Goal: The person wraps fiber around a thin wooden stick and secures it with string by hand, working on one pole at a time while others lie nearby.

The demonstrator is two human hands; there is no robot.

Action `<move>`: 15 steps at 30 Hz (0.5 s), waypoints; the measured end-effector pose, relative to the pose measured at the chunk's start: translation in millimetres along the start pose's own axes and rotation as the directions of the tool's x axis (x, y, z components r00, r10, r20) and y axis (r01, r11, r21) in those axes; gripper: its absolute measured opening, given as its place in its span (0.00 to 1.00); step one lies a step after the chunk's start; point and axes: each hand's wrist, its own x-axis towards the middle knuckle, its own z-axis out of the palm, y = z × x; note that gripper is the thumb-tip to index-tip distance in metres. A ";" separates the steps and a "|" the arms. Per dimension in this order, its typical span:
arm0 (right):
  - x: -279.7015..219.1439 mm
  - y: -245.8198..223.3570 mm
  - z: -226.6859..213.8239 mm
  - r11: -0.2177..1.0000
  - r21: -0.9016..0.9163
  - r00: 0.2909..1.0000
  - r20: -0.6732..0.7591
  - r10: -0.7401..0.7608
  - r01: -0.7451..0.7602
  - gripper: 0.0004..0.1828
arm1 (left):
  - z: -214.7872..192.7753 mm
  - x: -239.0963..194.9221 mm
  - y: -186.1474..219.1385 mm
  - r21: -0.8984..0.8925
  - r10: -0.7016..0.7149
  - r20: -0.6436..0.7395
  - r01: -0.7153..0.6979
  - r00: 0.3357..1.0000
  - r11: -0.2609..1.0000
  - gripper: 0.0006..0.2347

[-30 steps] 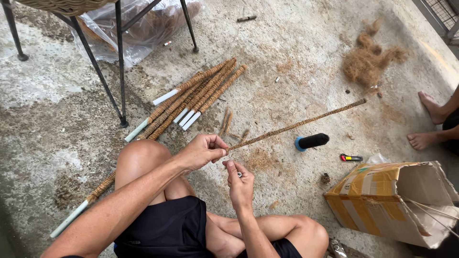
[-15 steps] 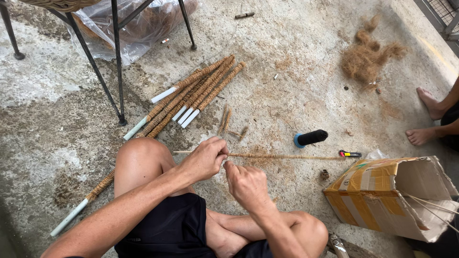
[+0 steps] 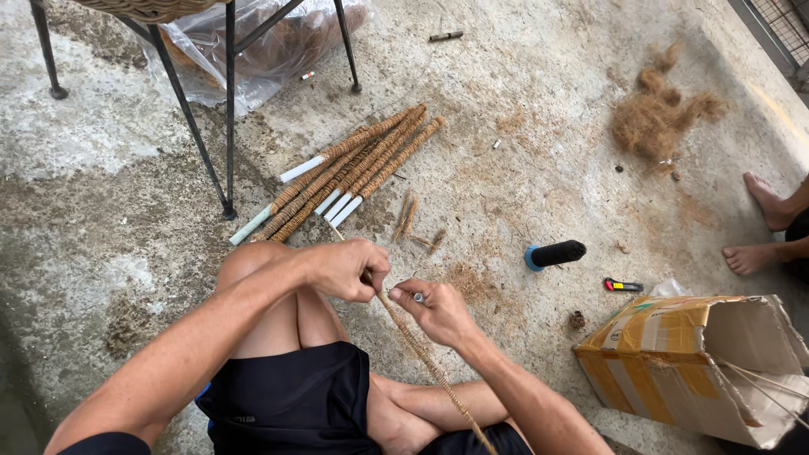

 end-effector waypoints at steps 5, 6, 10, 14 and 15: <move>4.1 7.9 34.5 0.847 0.511 0.982 -0.036 0.187 -0.143 0.17 | -11.1 4.8 -18.3 -0.325 -0.058 -0.022 0.048 0.998 0.945 0.01; 1.9 7.2 40.3 0.785 0.605 0.973 -0.071 0.219 -0.132 0.18 | -10.5 5.2 -19.8 -0.389 -0.093 -0.041 0.070 0.995 0.918 0.01; 2.0 2.2 50.3 0.470 0.871 0.941 -0.266 0.211 0.141 0.22 | 5.8 13.7 -14.1 -0.668 -0.220 -0.210 0.024 0.953 0.743 0.02; 0.0 -1.5 54.5 0.418 0.875 0.866 -0.391 0.310 0.245 0.20 | 31.6 23.8 9.2 -0.648 -0.309 -0.346 0.013 0.886 0.761 0.03; -3.1 -1.1 54.8 0.430 0.861 0.854 -0.422 0.305 0.272 0.20 | 37.1 23.8 15.7 -0.596 -0.331 -0.376 0.048 0.865 0.801 0.02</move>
